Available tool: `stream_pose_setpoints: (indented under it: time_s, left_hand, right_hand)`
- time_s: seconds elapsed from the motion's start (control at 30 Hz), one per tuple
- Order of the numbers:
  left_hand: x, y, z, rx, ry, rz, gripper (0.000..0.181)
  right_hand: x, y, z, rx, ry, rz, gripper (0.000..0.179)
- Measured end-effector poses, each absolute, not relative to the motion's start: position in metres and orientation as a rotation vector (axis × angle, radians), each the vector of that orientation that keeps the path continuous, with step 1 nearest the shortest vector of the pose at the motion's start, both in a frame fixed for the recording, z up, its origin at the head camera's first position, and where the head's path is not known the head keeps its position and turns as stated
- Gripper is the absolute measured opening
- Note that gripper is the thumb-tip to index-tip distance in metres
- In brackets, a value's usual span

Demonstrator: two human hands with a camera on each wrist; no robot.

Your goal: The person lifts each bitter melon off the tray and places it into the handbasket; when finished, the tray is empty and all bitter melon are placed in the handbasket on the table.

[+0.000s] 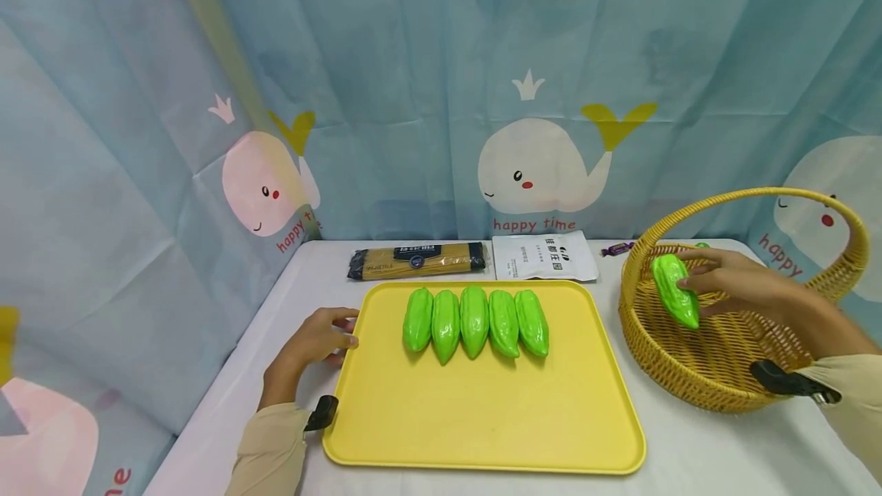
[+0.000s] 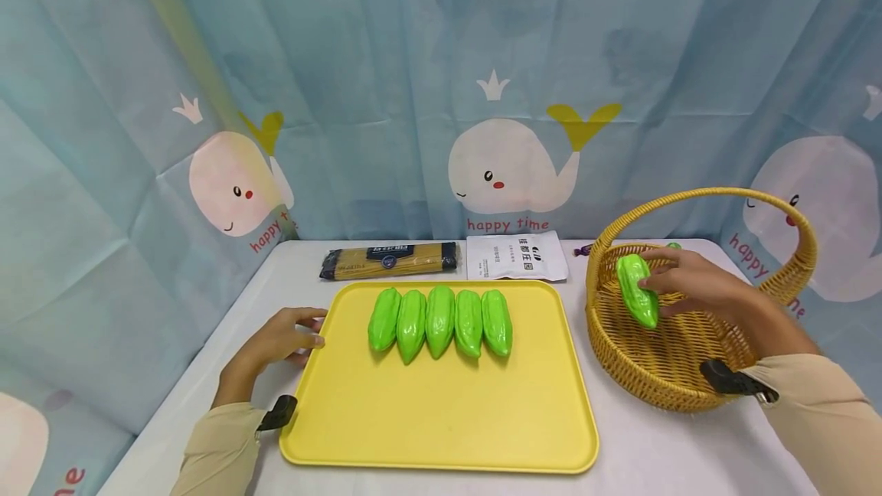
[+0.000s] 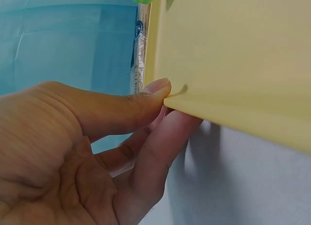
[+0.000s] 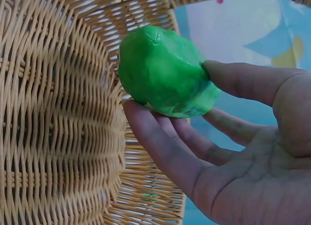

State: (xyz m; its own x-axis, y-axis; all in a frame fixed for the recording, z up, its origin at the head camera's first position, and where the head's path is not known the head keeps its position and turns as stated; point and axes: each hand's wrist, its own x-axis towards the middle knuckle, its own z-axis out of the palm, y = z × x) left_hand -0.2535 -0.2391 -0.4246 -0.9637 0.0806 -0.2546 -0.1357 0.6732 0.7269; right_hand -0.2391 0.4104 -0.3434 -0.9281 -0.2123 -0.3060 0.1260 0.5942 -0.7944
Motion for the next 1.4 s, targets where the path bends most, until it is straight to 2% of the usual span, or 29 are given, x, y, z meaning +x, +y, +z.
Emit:
stream_pose_setpoints:
  time_s: [0.63, 1.4]
  left_hand:
    - [-0.252, -0.24, -0.423, -0.062, 2.622, 1.174, 0.057]
    - [-0.252, -0.239, -0.424, -0.064, 2.615, 1.192, 0.056]
  right_hand:
    - [-0.266, 0.403, -0.368, 0.04, 2.373, -1.232, 0.08]
    - [-0.257, 0.413, -0.37, 0.026, 2.438, -1.112, 0.076]
